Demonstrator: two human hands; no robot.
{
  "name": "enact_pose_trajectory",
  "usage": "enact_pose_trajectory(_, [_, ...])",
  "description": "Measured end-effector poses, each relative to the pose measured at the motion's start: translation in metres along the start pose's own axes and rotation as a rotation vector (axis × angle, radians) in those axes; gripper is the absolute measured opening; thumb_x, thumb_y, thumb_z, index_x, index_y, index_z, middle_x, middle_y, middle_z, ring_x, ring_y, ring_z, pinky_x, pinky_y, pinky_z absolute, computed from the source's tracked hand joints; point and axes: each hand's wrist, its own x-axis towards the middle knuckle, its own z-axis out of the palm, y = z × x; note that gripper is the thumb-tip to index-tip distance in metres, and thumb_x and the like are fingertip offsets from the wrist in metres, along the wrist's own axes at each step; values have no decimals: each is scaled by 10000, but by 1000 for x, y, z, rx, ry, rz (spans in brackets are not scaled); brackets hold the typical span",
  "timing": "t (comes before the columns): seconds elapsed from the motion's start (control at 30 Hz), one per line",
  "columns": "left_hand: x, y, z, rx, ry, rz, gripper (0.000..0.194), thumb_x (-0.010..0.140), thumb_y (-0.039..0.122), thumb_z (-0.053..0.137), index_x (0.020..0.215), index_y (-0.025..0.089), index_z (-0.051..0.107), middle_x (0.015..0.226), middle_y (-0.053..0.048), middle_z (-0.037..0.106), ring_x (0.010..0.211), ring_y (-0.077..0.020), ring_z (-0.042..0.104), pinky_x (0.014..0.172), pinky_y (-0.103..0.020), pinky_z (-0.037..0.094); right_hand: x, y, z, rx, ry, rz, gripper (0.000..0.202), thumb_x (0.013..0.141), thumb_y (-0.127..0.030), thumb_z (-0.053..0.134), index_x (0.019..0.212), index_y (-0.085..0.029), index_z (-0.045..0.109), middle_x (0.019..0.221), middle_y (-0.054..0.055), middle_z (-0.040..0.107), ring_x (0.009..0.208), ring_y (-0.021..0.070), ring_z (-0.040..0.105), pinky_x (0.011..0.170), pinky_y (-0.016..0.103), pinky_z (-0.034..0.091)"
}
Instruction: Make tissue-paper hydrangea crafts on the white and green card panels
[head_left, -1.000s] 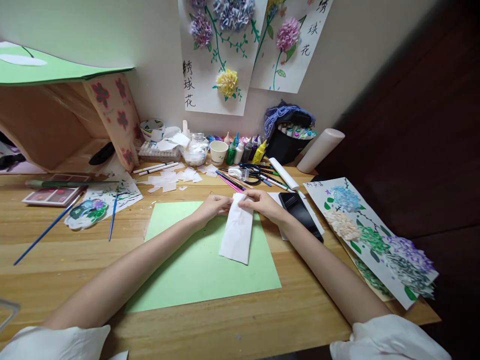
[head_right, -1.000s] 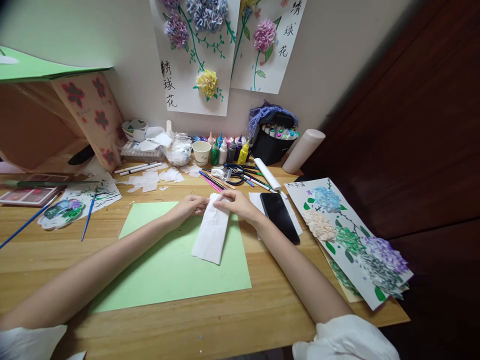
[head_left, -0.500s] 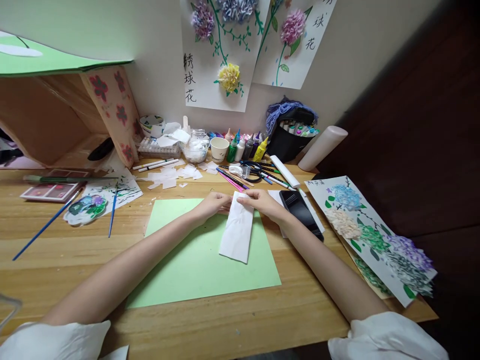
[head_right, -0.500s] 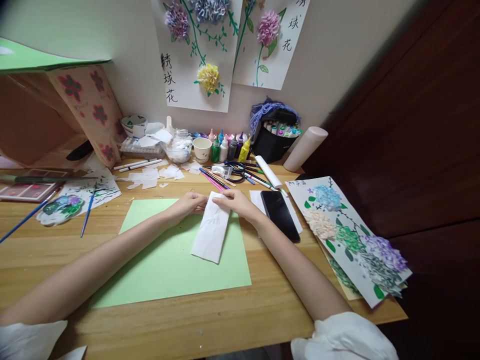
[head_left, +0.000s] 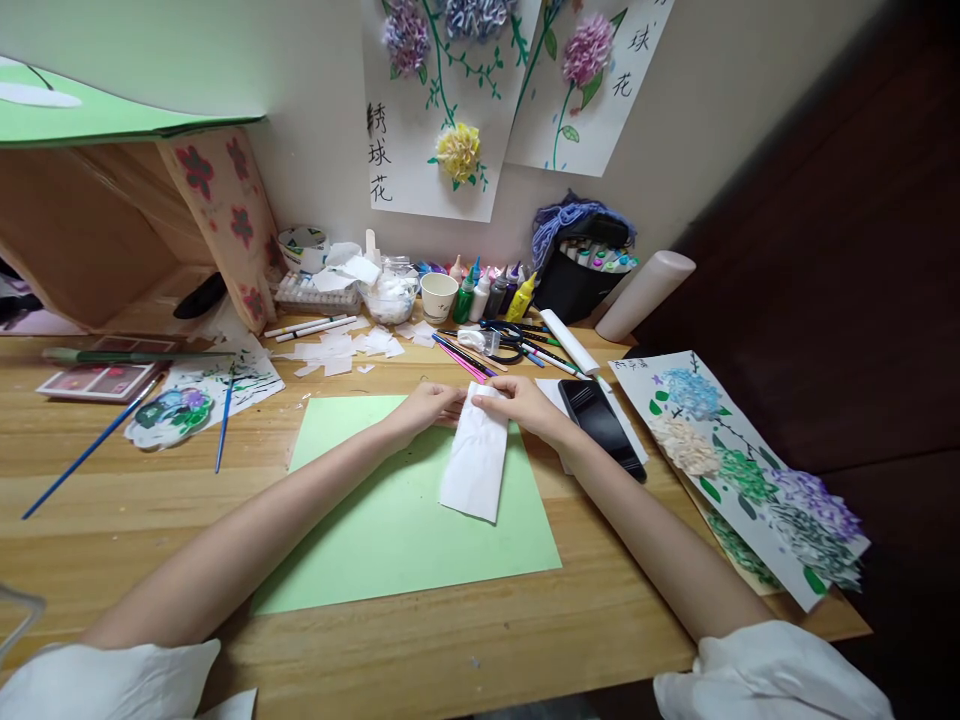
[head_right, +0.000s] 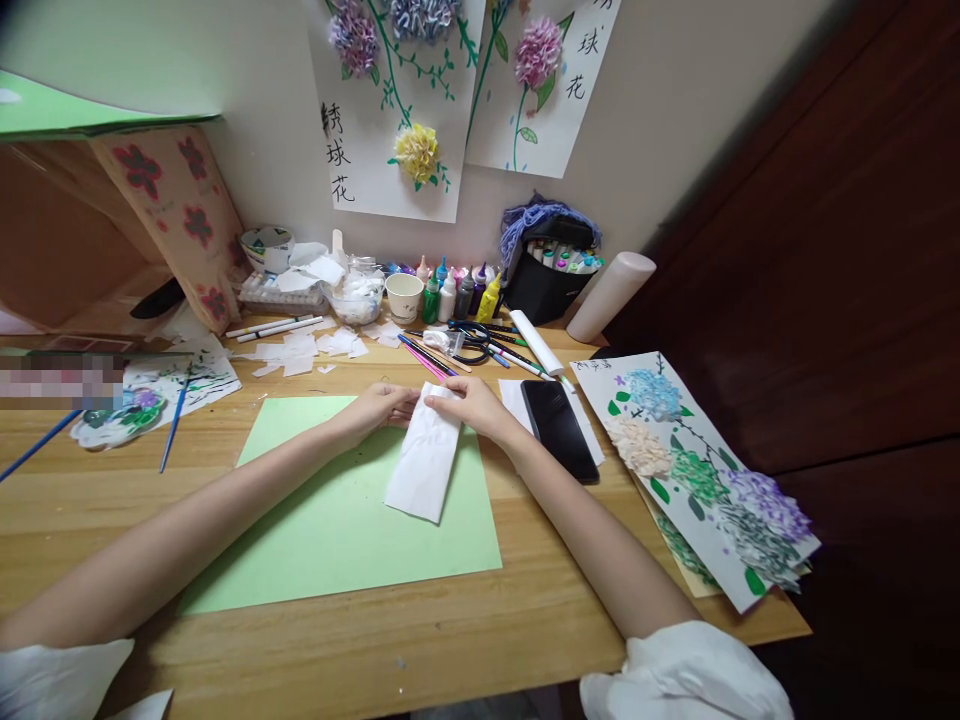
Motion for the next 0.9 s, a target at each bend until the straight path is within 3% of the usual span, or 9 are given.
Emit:
enact_pose_trajectory(0.17, [-3,-2,1,65,-37,50,361,529,314,803,804,108,691,744,-69,698,713,-176,631,703,-281,468,0,0,1,-49,99,-38,264,668,-396,666,631,-149,578,600,-22,519,555,108,465,492,224,319])
enact_pose_trajectory(0.3, [-4,-6,4,41,73,95,428,511,316,812,859,113,666,772,-63,711,716,-183,644,693,-287,481,0,1,2,137,216,1,328,601,-365,741,808,-169,579,718,-10,611,611,122,552,527,220,407])
enact_pose_trajectory(0.43, [-4,-5,7,26,161,177,442,534,366,791,860,112,633,769,-68,705,734,-192,652,701,-299,498,0,2,4,367,82,147,520,542,-323,797,984,-156,580,868,62,686,706,171,638,582,259,485])
enact_pose_trajectory(0.5, [-5,-3,10,44,246,255,426,552,386,775,837,113,618,806,-77,701,756,-194,649,706,-297,497,0,1,6,413,44,107,482,569,-324,784,979,-140,609,929,83,693,778,189,651,658,283,506])
enact_pose_trajectory(0.6, [-8,-4,17,112,354,343,411,649,435,700,891,116,607,904,-95,688,804,-202,636,698,-291,485,0,-3,12,465,120,-33,424,603,-346,760,951,-143,625,944,65,697,825,189,650,742,303,507])
enact_pose_trajectory(0.77, [-11,-11,22,352,434,379,359,799,470,535,890,133,618,873,-81,675,775,-204,607,630,-274,440,-4,-9,25,521,248,-115,396,664,-391,709,964,-160,592,865,36,697,747,175,651,705,297,515])
enact_pose_trajectory(0.9, [-11,-11,16,502,544,440,312,847,436,477,849,148,596,774,-54,645,690,-179,572,583,-257,387,-7,-7,35,589,41,-12,481,612,-347,761,1015,-167,568,813,23,693,716,175,656,659,286,521])
